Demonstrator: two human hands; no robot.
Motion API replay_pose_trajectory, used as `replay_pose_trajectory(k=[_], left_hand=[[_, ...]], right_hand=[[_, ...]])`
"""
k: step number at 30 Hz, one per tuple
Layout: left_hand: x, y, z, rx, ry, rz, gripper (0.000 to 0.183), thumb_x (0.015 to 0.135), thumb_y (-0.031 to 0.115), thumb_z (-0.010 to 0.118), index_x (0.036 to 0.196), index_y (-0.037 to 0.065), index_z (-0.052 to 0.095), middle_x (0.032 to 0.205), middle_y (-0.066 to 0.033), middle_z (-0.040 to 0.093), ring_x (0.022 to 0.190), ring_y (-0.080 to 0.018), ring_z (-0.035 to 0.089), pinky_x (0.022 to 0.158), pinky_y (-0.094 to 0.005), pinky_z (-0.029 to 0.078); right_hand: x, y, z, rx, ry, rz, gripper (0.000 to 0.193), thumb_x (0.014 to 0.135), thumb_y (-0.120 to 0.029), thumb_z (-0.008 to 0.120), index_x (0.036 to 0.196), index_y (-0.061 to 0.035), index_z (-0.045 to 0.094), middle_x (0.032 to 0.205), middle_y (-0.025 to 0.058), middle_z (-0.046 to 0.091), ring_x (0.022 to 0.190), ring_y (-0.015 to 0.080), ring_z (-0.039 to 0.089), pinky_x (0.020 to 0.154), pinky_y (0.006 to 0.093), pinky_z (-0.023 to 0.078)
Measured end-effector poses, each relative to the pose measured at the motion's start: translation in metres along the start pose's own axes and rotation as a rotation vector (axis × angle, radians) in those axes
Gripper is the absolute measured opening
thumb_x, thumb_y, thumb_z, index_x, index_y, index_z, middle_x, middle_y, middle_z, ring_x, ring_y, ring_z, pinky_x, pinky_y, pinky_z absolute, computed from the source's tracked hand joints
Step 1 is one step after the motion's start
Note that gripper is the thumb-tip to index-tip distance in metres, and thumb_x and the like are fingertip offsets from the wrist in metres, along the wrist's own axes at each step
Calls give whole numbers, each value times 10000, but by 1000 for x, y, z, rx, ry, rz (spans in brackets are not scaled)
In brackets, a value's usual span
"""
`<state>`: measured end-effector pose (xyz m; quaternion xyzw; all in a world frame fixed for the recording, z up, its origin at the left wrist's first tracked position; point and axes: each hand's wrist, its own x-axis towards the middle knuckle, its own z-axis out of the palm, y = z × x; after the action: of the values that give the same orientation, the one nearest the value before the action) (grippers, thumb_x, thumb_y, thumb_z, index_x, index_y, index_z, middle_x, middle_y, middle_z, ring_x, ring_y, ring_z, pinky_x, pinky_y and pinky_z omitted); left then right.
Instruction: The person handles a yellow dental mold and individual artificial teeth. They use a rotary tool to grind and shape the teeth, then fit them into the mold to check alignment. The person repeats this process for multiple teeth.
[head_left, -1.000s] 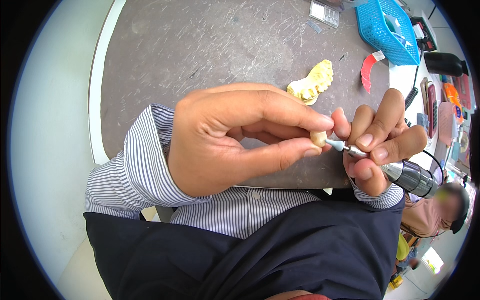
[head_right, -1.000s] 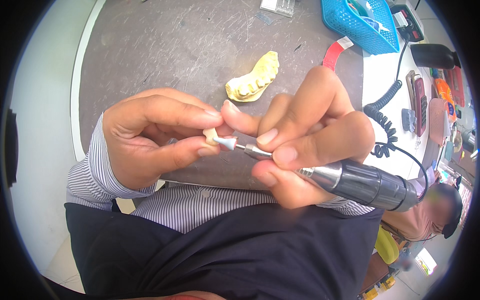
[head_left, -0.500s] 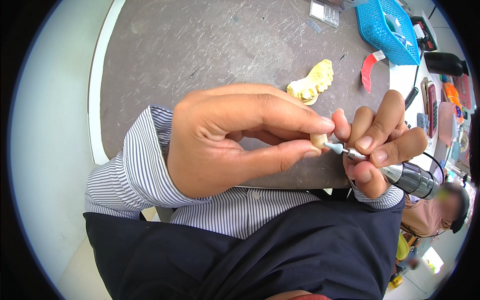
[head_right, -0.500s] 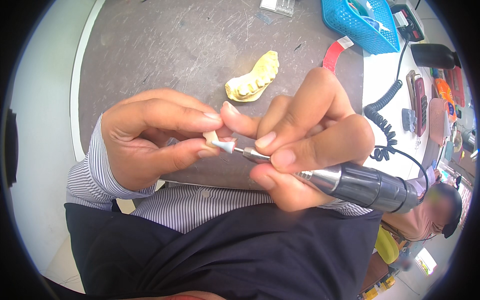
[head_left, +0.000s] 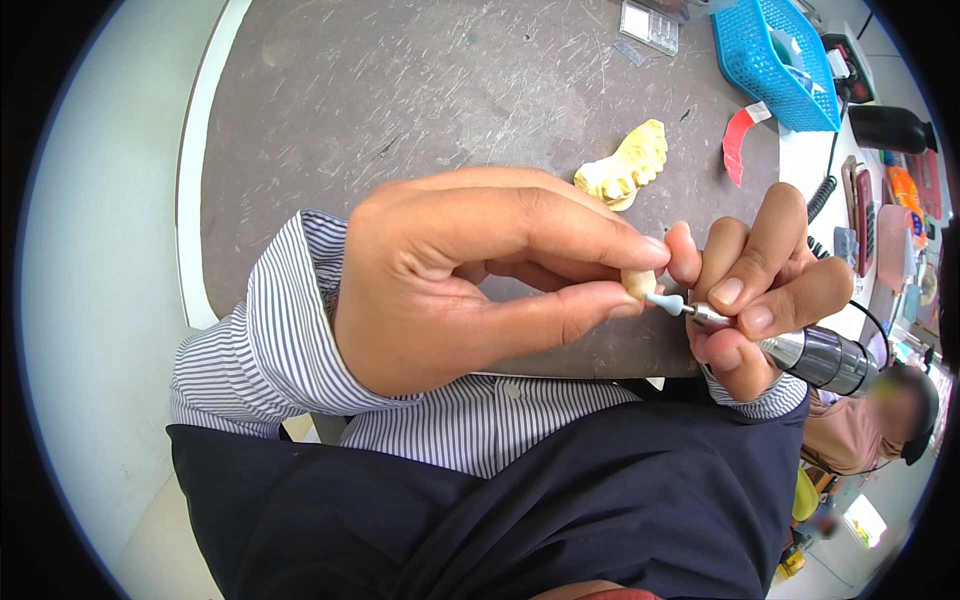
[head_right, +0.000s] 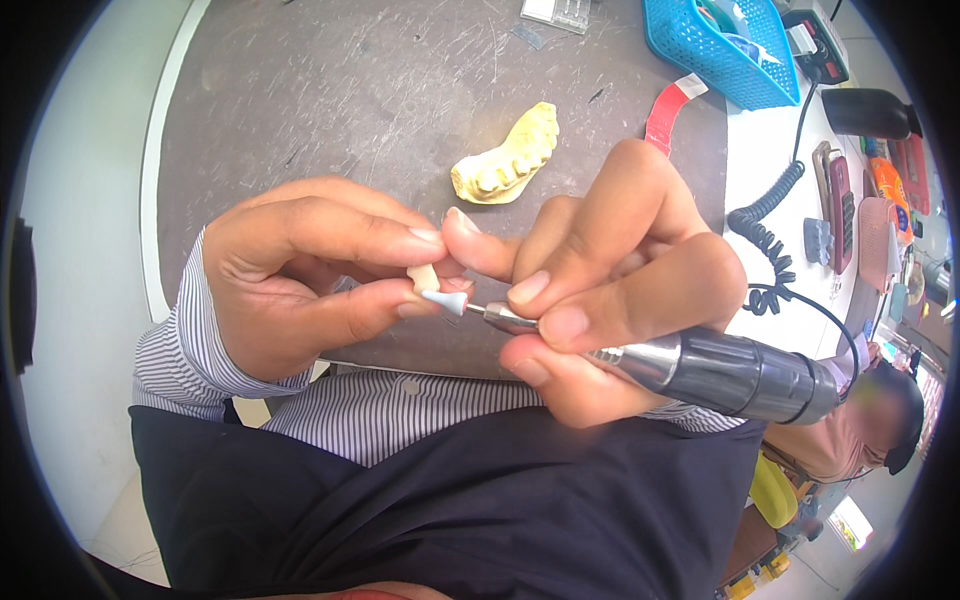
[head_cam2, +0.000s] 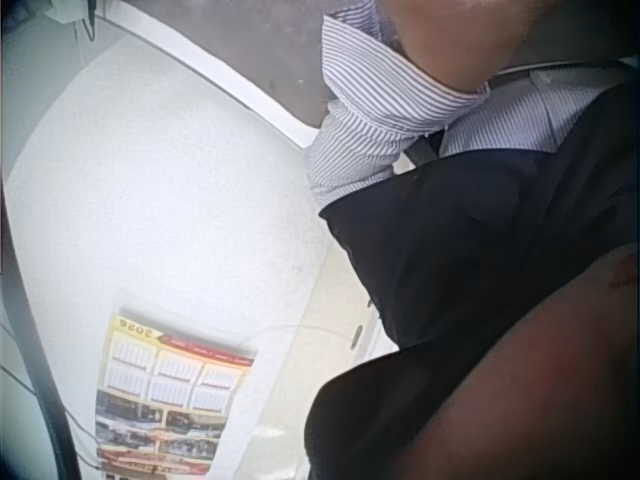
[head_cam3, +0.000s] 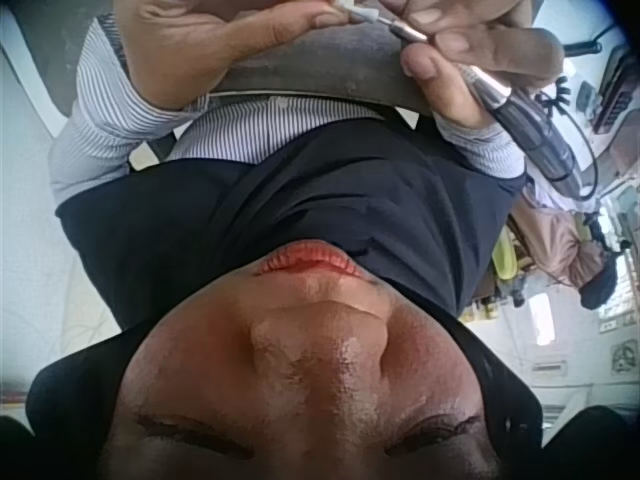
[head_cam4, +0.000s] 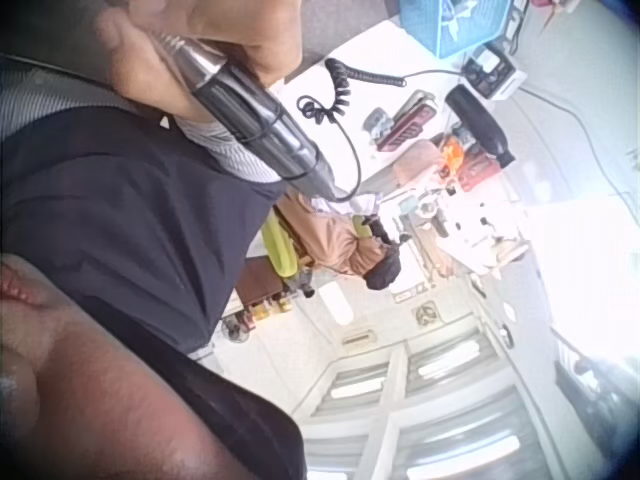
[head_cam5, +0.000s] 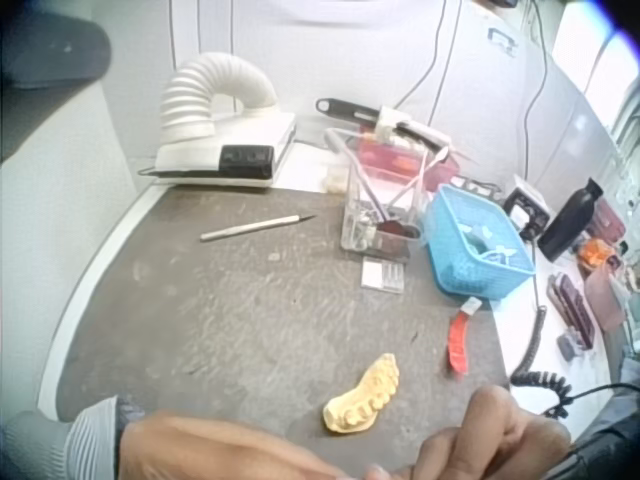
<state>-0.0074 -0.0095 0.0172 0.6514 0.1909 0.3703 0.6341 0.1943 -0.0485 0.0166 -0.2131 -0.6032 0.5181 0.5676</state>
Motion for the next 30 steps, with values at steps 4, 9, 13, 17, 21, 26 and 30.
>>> replay_pose_trajectory(k=[4, 9, 13, 17, 21, 26, 30], left_hand=[[0, 0, -1, 1, -6, -7, 281, 704, -132, 617, 973, -58, 582, 935, -181, 591, 856, -236, 627, 738, -285, 529], [-1, 1, -1, 33, -3, 0, 296, 696, -141, 615, 978, -57, 581, 945, -184, 588, 856, -231, 626, 736, -282, 527], [-1, 0, -1, -10, 7, -20, 300, 693, -141, 619, 976, -50, 585, 950, -183, 589, 860, -223, 623, 744, -281, 522], [-1, 0, -1, -10, 1, -32, 298, 697, -142, 616, 978, -49, 584, 957, -180, 588, 874, -220, 619, 754, -278, 517], [0, 2, -1, 9, -4, -41, 291, 700, -137, 618, 975, -45, 587, 950, -175, 592, 884, -215, 615, 751, -274, 516], [-1, 1, -1, -4, 5, -23, 288, 700, -128, 626, 972, -43, 589, 942, -174, 594, 876, -215, 618, 746, -276, 517], [-1, 1, -2, 5, -5, -12, 288, 699, -123, 632, 972, -42, 589, 938, -172, 596, 864, -216, 622, 742, -275, 518]], right_hand=[[0, 0, 0, -19, -7, -6, 237, 726, 18, 660, 811, -81, 462, 878, 86, 449, 711, 119, 520, 955, 365, 428], [0, 2, -2, -6, -5, 1, 244, 720, 12, 670, 803, -87, 463, 872, 83, 448, 698, 114, 511, 951, 363, 430], [0, -1, 1, -45, 13, 18, 254, 717, -6, 684, 798, -96, 460, 869, 79, 446, 691, 110, 505, 949, 360, 432], [-2, 0, 0, -53, 24, 39, 259, 714, -3, 686, 797, -99, 460, 870, 78, 446, 697, 110, 509, 950, 360, 430], [-2, -2, -2, -38, 10, 60, 261, 715, -12, 690, 796, -100, 458, 864, 75, 447, 696, 110, 510, 946, 359, 432], [-1, -4, -2, -91, -4, 76, 257, 719, -14, 687, 795, -100, 457, 859, 73, 450, 694, 107, 511, 941, 354, 437], [-2, -2, 0, -68, 17, 51, 258, 720, -21, 689, 798, -102, 457, 860, 73, 451, 688, 105, 511, 934, 350, 443]])
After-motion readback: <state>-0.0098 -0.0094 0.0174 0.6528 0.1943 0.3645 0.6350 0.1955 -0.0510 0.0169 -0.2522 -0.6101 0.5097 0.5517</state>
